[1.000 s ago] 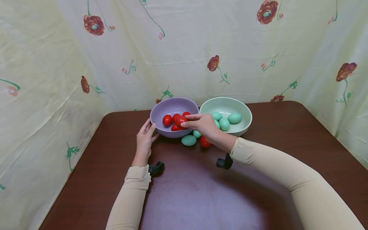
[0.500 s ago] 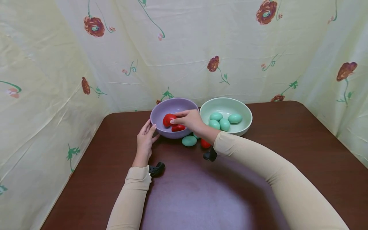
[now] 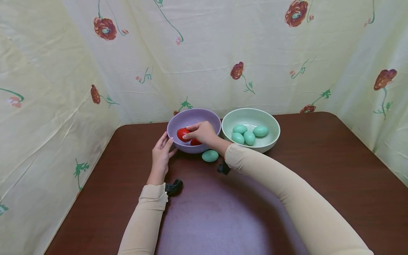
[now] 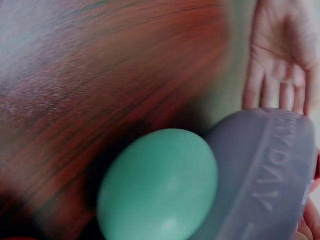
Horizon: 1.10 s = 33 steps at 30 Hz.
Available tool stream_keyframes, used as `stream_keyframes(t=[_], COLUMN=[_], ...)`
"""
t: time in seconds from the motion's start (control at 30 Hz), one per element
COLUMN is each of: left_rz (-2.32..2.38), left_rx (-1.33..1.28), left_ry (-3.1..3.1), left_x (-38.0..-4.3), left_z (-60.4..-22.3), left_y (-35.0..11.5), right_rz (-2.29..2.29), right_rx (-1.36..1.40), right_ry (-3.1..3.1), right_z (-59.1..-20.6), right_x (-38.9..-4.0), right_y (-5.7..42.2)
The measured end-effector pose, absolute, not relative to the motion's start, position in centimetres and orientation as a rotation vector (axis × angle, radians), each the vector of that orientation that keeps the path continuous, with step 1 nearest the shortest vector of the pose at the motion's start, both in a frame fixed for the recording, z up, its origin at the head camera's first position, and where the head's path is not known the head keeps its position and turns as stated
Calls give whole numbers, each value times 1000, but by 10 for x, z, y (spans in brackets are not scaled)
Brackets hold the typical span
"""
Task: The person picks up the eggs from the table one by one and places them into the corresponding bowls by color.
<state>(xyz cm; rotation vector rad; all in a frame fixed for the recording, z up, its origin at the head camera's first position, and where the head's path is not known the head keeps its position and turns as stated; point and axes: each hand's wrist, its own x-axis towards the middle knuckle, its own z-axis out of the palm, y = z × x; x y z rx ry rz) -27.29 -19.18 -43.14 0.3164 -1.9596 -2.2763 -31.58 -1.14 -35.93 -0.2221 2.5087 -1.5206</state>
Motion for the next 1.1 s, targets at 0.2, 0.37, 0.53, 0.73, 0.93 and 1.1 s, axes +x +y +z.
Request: stream_keyframes(t=[0.2,0.37,0.53,0.73,0.93,1.1], left_rz=[-2292,-2286,-2276,-2285,-2279,-2264], left_rx=[283,297,320,304,311,325], left_ry=[-1927,-1934,-1951,-1947,-1950,-1965], left_x=[-274,-274,-272,-275,-275,-274], left_z=[-434,-434,-433,-432,-431,-432], left_y=[-193,-193,-193,-192,-191,-191], right_rz=[-1425,-1284,-1189,-1164,-1114,-1247], right_rx=[-258,-340,-358,-353,-412,-380], right_ry=[2568,2635,2666,2681,2722,2672], right_z=[-364,-366,-368,-367,-368,-369], right_x=[-318,-321,-323,-322,-322,-319], right_y=[-15,-17,-20,-20,-21,-19])
